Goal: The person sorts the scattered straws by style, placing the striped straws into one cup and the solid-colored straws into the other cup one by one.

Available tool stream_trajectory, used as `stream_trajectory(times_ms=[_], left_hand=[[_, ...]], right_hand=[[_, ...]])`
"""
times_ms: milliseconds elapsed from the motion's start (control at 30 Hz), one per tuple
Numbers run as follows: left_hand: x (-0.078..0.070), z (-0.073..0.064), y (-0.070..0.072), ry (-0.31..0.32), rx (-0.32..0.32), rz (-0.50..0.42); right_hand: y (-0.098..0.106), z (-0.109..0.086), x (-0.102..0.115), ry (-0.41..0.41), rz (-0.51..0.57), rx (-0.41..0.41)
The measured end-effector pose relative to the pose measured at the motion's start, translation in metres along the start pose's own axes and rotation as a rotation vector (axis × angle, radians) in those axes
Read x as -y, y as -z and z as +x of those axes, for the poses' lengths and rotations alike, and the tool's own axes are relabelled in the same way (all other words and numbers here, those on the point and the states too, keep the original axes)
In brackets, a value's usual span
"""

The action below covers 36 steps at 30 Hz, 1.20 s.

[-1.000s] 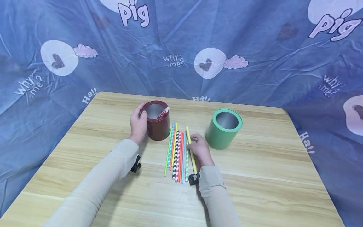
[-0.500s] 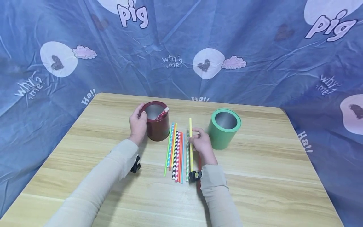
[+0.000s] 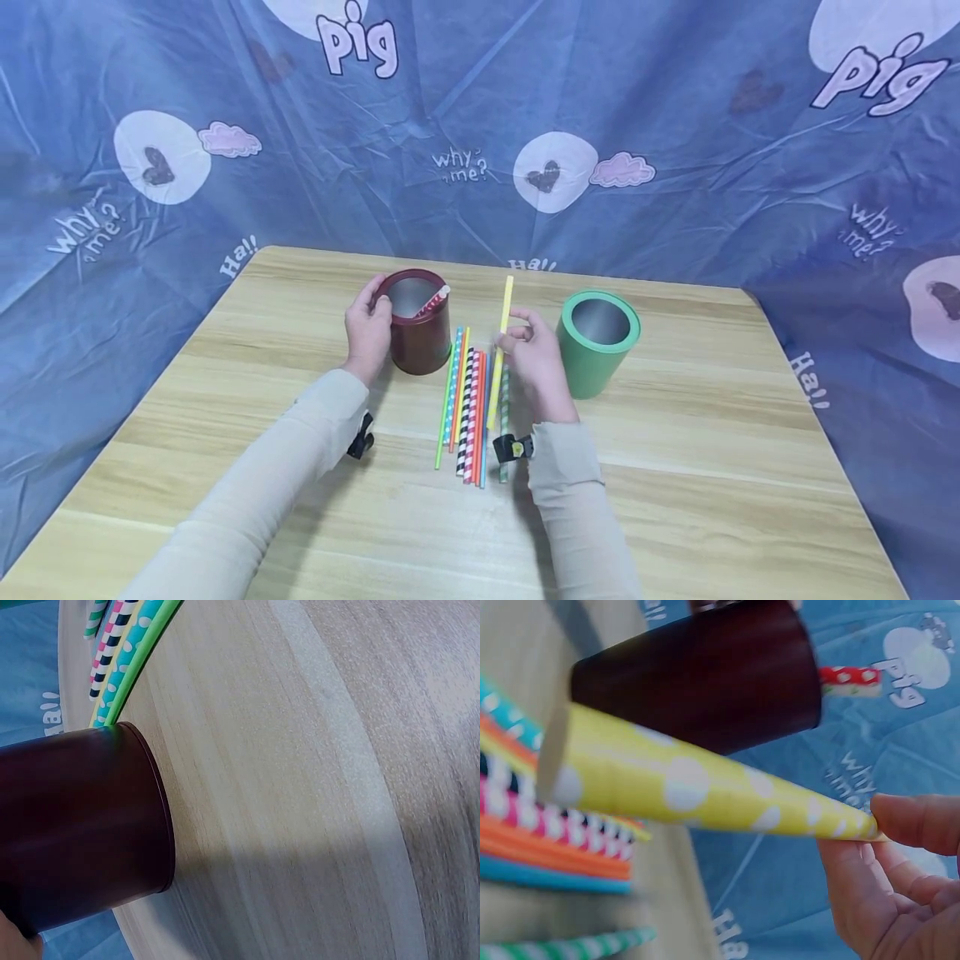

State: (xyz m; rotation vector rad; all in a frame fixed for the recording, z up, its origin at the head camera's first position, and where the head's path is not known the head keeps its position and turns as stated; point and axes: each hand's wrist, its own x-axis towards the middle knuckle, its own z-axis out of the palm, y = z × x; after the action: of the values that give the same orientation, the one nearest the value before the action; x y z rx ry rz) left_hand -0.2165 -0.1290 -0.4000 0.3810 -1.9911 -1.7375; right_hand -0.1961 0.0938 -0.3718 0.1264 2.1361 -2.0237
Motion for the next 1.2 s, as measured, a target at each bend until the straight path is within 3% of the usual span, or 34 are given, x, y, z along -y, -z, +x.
stream_trajectory(times_ms=[800,1200], left_hand=[[0.0,0.0,0.0,-0.011,0.0,-0.009],[-0.001,-0.001,0.0,-0.009,-0.011,-0.012]], right_hand=[[-0.019,0.0,0.056,0.239,0.263,-0.013],[-0.034,-0.004,0.074,0.376,0.403,-0.117]])
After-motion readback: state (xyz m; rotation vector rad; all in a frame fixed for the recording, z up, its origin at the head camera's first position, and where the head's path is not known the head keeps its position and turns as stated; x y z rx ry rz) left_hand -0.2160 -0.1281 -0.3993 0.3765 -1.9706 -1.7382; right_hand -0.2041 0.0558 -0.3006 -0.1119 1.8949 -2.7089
